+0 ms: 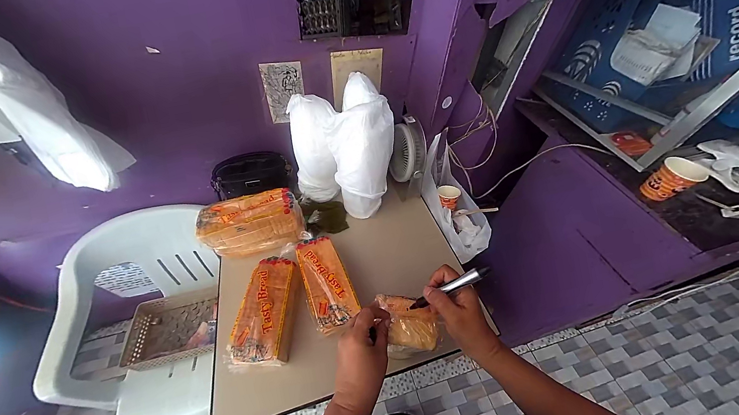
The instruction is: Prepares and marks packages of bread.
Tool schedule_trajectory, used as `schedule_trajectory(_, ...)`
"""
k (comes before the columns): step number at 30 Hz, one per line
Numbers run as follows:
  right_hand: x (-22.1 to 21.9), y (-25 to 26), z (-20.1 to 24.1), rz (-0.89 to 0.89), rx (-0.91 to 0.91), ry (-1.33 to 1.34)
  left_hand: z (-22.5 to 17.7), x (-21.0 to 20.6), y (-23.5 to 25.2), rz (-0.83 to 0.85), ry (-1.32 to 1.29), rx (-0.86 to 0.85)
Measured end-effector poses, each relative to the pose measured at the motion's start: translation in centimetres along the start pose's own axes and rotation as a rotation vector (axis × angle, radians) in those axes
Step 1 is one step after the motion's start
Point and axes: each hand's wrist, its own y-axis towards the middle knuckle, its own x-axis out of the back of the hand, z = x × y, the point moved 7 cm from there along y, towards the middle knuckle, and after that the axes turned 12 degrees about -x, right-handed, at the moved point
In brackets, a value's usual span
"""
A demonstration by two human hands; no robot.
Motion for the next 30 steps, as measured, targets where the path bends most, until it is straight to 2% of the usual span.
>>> schedule_trajectory(3, 2.1, 0.0, 0.5, -0.107, -0.058, 0.232, -0.4, 0.3, 1.5, 0.088, 0.018, 0.123)
schedule_trajectory(7, 5.9, -0.6, 1.7, -0.253, -0.039, 0.349, -0.8, 0.3, 6.7, 0.216, 0.06, 0.283)
schedule_trajectory(12, 9.5, -1.6, 2.0, -0.323, 0.024, 0.381, -3.6, 0.8, 11.3, 0.033, 0.105, 0.102)
schedule_trajectory(14, 10.1, -1.8, 1.2, -0.308, 0.009, 0.385, -3.3, 0.0, 11.3, 0.017, 0.123, 0.003)
schedule_trajectory(15, 10.2, -1.9, 0.8, -0.292, -0.009, 0.386, -2.4, -0.8, 10.9, 0.067, 0.135, -0.008)
schedule_trajectory(18, 9.9, -2.1, -0.3, -0.179, -0.097, 0.369, 0.8, -2.6, 8.3, 0.322, 0.203, 0.096)
schedule_trajectory(20, 9.3, -2.1, -0.1, -0.078, -0.147, 0.368, 1.9, -2.3, 6.3, 0.348, 0.179, 0.116)
schedule_trajectory(23, 7.4, -2.1, 1.7, 0.025, -0.182, 0.373, 1.1, -1.2, 3.6, 0.321, 0.021, -0.023)
schedule_trajectory(27, 3.8, -2.5, 5.1, 0.125, -0.104, 0.347, -2.1, 0.3, 1.2, 0.192, -0.187, -0.393)
schedule_trajectory(30, 1.2, -2.9, 6.9, 0.204, -0.002, 0.323, -3.1, 1.1, 0.6, 0.13, -0.358, -0.469)
